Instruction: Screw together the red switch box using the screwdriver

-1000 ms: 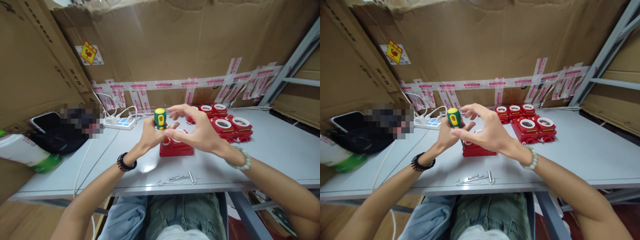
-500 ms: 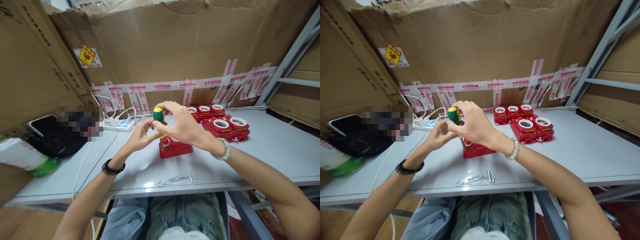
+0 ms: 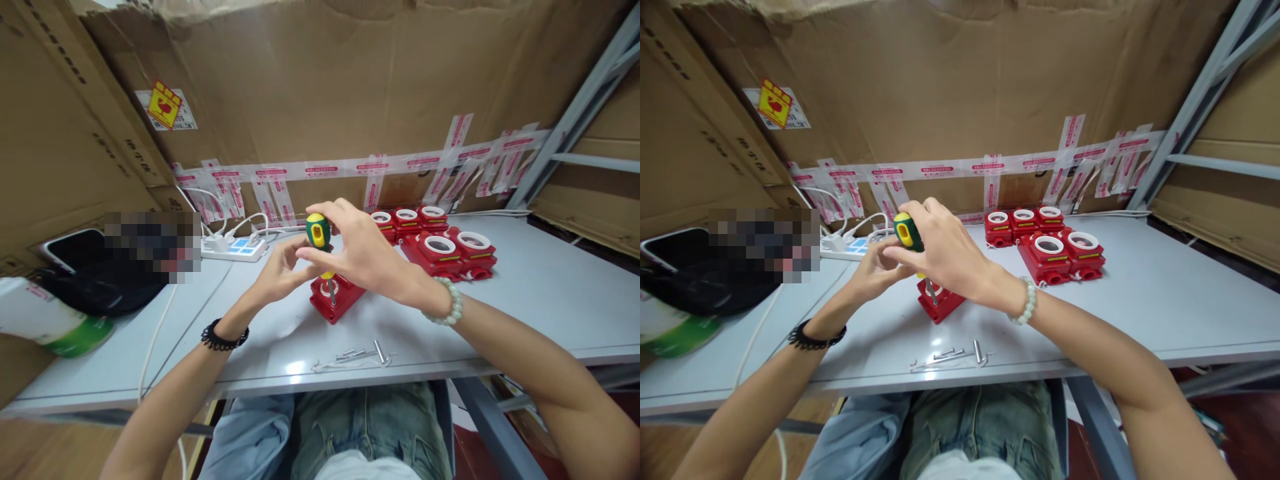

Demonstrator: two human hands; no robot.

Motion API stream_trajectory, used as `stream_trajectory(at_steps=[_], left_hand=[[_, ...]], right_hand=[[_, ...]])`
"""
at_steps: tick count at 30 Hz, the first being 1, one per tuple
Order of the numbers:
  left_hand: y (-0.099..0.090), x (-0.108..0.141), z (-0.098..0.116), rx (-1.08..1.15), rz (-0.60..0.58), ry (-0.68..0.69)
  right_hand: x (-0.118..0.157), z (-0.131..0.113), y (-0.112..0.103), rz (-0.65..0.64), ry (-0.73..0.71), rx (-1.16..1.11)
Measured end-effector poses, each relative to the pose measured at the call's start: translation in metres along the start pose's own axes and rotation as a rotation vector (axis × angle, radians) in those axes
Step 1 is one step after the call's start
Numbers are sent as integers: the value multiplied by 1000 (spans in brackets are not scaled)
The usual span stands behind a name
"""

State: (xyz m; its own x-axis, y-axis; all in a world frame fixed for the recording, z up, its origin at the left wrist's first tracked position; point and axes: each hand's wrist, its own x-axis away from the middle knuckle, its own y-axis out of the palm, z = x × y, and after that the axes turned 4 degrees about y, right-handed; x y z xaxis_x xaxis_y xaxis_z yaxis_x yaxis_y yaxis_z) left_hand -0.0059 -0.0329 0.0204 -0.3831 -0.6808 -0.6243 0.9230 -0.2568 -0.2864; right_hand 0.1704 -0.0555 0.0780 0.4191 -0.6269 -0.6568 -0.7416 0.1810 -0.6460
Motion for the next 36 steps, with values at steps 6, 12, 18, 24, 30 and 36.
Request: stream_trajectory(at_steps=[6, 12, 18, 24, 30, 36], left_hand=[[5, 6, -7, -71, -75, 32], [8, 12, -2, -221, -261, 43], [11, 10, 1, -245, -183, 7], [6, 14, -2, -191, -238, -53], [15, 11, -2, -190, -162, -54], [18, 11, -5, -92, -187, -55]], right_hand=[[3, -1, -6, -14, 18, -95], [6, -8, -15, -104, 24, -185], [9, -8, -14, -96, -16, 7], [6, -5, -13, -169, -36, -163], [8, -9, -12, -115, -2, -74], [10, -7, -15, -96, 17, -61]])
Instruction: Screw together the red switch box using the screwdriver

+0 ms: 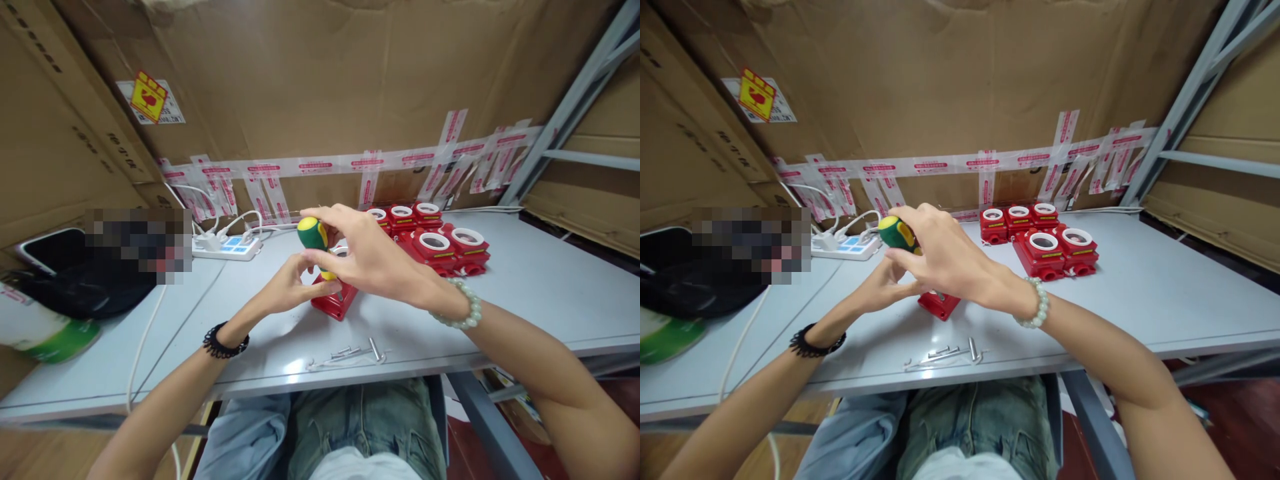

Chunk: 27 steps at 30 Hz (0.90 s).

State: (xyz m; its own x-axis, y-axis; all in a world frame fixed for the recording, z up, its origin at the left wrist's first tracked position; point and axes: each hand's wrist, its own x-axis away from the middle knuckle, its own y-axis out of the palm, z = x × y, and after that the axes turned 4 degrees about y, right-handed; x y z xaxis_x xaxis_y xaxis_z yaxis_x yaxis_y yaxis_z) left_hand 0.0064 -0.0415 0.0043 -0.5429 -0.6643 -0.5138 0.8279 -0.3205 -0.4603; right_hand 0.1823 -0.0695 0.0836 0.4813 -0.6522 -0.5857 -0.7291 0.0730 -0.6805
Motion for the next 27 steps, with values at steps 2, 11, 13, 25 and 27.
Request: stream_trajectory(at_steps=[2, 11, 13, 25, 27], left_hand=[[-2, 0, 1, 64, -45, 6], [9, -9, 3, 34, 131, -19], [10, -9, 4, 53, 127, -5], [13, -11, 9, 95, 136, 3], [13, -10, 11, 152, 53, 0]], right_hand=[[1, 1, -2, 36, 34, -30], [3, 3, -10, 34, 55, 9], [3, 3, -12, 8, 62, -26], [6, 8, -15, 22, 70, -73], [7, 9, -15, 14, 72, -108]])
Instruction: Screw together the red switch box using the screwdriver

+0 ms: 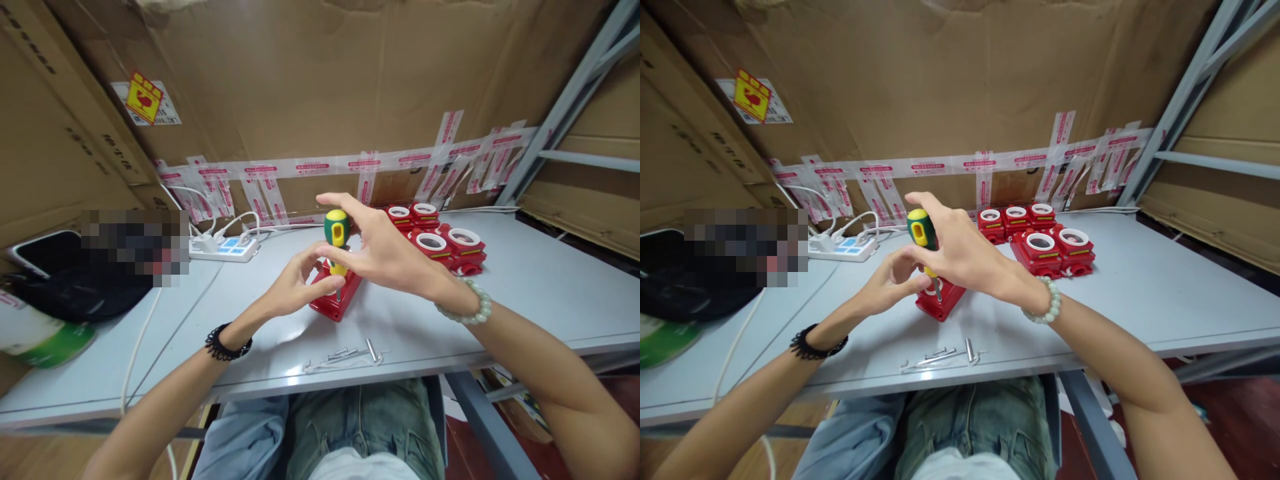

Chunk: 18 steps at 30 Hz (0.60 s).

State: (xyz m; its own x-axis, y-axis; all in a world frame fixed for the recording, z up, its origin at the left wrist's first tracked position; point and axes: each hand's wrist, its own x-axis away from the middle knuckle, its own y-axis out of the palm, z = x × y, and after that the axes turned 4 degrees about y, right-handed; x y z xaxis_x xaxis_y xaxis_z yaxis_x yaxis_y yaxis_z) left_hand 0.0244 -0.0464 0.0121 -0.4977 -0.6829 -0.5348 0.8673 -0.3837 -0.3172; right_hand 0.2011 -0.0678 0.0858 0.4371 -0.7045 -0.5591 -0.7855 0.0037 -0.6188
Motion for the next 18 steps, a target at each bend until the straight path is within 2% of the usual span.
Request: stream_trajectory(at_steps=[3, 7, 9, 14, 18], left_hand=[[-1, 0, 2, 0, -29, -43], [-1, -2, -2, -94, 104, -17], [-1, -1, -3, -113, 124, 0], [-2, 2, 3, -133, 8, -7], [1, 3, 4, -189, 38, 11]], right_hand=[[1, 2, -1, -36, 14, -22], [2, 4, 0, 14, 14, 43], [2, 4, 0, 35, 4, 44], [3, 0, -1, -30, 42, -16], [4, -2, -1, -7, 30, 27]])
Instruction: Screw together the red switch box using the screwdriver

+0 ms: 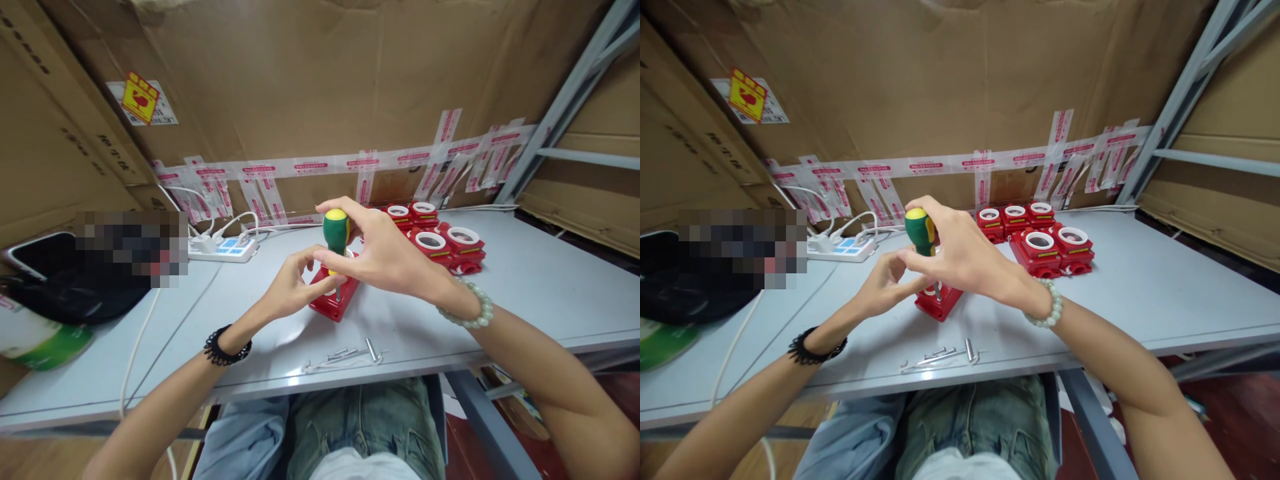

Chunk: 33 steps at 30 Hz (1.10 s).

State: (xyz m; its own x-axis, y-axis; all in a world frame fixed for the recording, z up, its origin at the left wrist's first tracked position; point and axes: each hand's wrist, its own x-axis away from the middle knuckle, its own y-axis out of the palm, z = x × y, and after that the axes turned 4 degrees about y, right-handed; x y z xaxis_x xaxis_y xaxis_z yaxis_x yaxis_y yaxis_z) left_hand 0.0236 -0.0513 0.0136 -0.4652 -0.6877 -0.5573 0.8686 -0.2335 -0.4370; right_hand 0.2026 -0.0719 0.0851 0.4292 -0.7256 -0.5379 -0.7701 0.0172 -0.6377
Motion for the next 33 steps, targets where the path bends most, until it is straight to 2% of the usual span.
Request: stream_trajectory(at_steps=[3, 7, 10, 14, 20, 27, 33], left_hand=[[0, 2, 1, -130, -23, 15], [-6, 8, 6, -371, -171, 103], [-7, 12, 7, -456, -260, 132], [-5, 12, 3, -508, -325, 116], [-4, 10, -8, -526, -320, 116], [-1, 11, -15, -572, -269, 191], [4, 11, -19, -631, -249, 242]], right_hand=[[0, 2, -2, -12, -17, 1], [1, 5, -10, -114, -31, -28], [4, 3, -15, -186, 2, -3], [6, 0, -16, -127, 8, 76], [6, 0, -11, -153, 13, -6], [4, -2, -7, -54, 41, 87], [3, -3, -8, -125, -6, -35]])
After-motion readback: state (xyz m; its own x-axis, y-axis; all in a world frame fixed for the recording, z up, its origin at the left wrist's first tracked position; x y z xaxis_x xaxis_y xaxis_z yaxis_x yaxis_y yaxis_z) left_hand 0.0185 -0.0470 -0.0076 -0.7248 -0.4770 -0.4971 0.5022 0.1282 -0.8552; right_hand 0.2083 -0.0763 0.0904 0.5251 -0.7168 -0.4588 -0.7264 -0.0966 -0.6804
